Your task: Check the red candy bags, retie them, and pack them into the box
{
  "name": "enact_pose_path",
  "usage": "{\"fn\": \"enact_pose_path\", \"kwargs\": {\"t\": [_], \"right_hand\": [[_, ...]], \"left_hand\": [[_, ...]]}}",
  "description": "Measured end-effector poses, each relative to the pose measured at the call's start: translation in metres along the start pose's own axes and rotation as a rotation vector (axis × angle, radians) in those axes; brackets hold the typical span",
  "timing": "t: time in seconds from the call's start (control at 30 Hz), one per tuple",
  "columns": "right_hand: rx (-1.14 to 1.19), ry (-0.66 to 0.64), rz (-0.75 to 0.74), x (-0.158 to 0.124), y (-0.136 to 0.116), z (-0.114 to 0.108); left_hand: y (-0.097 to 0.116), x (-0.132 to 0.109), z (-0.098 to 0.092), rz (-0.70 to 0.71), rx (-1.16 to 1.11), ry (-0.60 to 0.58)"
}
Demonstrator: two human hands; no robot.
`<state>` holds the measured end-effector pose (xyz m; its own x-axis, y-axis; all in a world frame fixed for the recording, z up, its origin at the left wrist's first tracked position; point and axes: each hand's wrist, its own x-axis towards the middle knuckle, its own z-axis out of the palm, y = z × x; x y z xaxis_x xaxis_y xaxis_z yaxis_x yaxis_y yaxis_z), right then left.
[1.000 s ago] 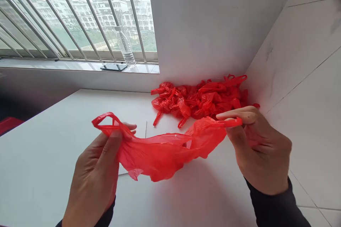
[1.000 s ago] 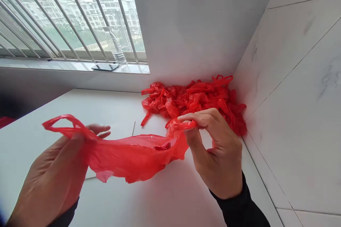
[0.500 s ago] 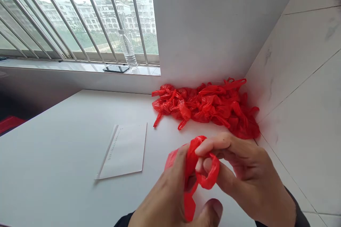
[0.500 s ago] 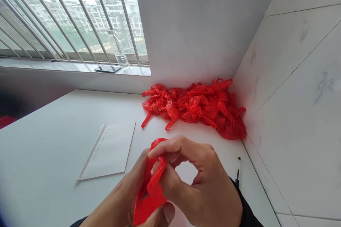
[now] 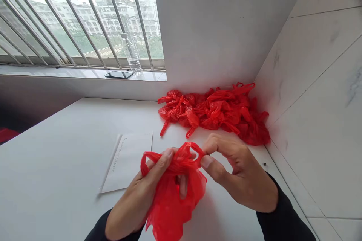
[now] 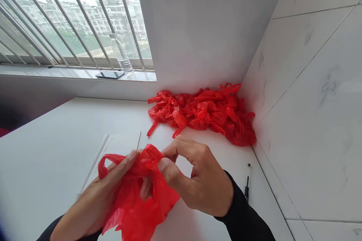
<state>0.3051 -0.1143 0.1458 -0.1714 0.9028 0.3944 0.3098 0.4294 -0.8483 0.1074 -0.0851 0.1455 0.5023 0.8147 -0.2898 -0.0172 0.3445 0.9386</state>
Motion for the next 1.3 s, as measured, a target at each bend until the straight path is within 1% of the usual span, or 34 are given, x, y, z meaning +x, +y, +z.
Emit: {"fn": "enact_pose_path", "kwargs": {"t": [0.03, 0.1, 0.13, 0.23, 0.27, 0.33, 0.43, 0.5, 0.6, 0.63, 0.7, 0.73, 0.77, 0.8, 0.87, 0.93, 0.97, 1.03, 1.1, 1.2, 1.27, 1.3], "right_hand": [[0.013, -0.041, -0.007, 0.000, 0.000, 0.000], [0.051, -0.119, -0.010, 0.001, 0.003, 0.002], [0.065, -0.123, -0.008, 0.003, 0.006, 0.004], [0.079, -0.060, -0.032, 0.008, 0.019, 0.012], [0.094, -0.063, -0.036, 0.010, 0.024, 0.016], [0.141, -0.131, -0.008, 0.013, 0.031, 0.022], [0.163, -0.212, 0.082, 0.015, 0.037, 0.029], [0.145, -0.207, 0.109, 0.015, 0.040, 0.033], [0.177, -0.211, 0.141, 0.016, 0.048, 0.038], [0.211, -0.243, 0.163, 0.017, 0.051, 0.039], [0.302, -0.345, 0.209, 0.019, 0.058, 0.041], [0.335, -0.383, 0.221, 0.019, 0.060, 0.041], [0.349, -0.394, 0.220, 0.020, 0.062, 0.041], [0.340, -0.377, 0.208, 0.020, 0.061, 0.041], [0.239, -0.278, 0.176, 0.021, 0.058, 0.040], [0.079, -0.186, 0.144, 0.021, 0.053, 0.038], [0.007, -0.161, 0.132, 0.021, 0.052, 0.036], [-0.100, -0.149, 0.116, 0.021, 0.052, 0.028], [-0.179, -0.180, 0.106, 0.021, 0.057, 0.017], [-0.299, -0.276, 0.113, 0.022, 0.070, 0.000], [-0.321, -0.356, 0.129, 0.022, 0.079, -0.005], [-0.316, -0.389, 0.134, 0.022, 0.082, -0.004]], "left_hand": [[0.001, 0.002, -0.003, 0.030, -0.025, 0.004], [0.002, 0.006, -0.009, 0.105, 0.033, -0.023], [0.001, 0.007, -0.012, 0.130, 0.108, -0.048], [-0.002, 0.004, -0.017, 0.170, 0.341, -0.119], [-0.003, 0.003, -0.019, 0.177, 0.391, -0.122], [-0.006, 0.000, -0.020, 0.207, 0.467, -0.103], [-0.015, 0.001, -0.024, 0.321, 0.613, -0.008], [-0.024, 0.006, -0.028, 0.489, 0.743, 0.086], [-0.039, 0.016, -0.034, 0.798, 0.945, 0.246], [-0.043, 0.019, -0.035, 0.868, 0.987, 0.289], [-0.049, 0.023, -0.036, 0.924, 1.017, 0.329], [-0.050, 0.024, -0.036, 0.928, 1.017, 0.334], [-0.050, 0.025, -0.036, 0.924, 1.017, 0.334], [-0.049, 0.025, -0.036, 0.915, 1.018, 0.334], [-0.048, 0.025, -0.036, 0.883, 1.015, 0.321], [-0.050, 0.025, -0.038, 0.830, 0.998, 0.284], [-0.053, 0.024, -0.041, 0.803, 0.983, 0.272], [-0.063, 0.021, -0.052, 0.755, 0.956, 0.285], [-0.075, 0.016, -0.068, 0.695, 0.947, 0.361], [-0.089, 0.008, -0.097, 0.534, 0.900, 0.578], [-0.093, 0.003, -0.110, 0.407, 0.825, 0.722], [-0.094, 0.001, -0.112, 0.347, 0.779, 0.776]]}}
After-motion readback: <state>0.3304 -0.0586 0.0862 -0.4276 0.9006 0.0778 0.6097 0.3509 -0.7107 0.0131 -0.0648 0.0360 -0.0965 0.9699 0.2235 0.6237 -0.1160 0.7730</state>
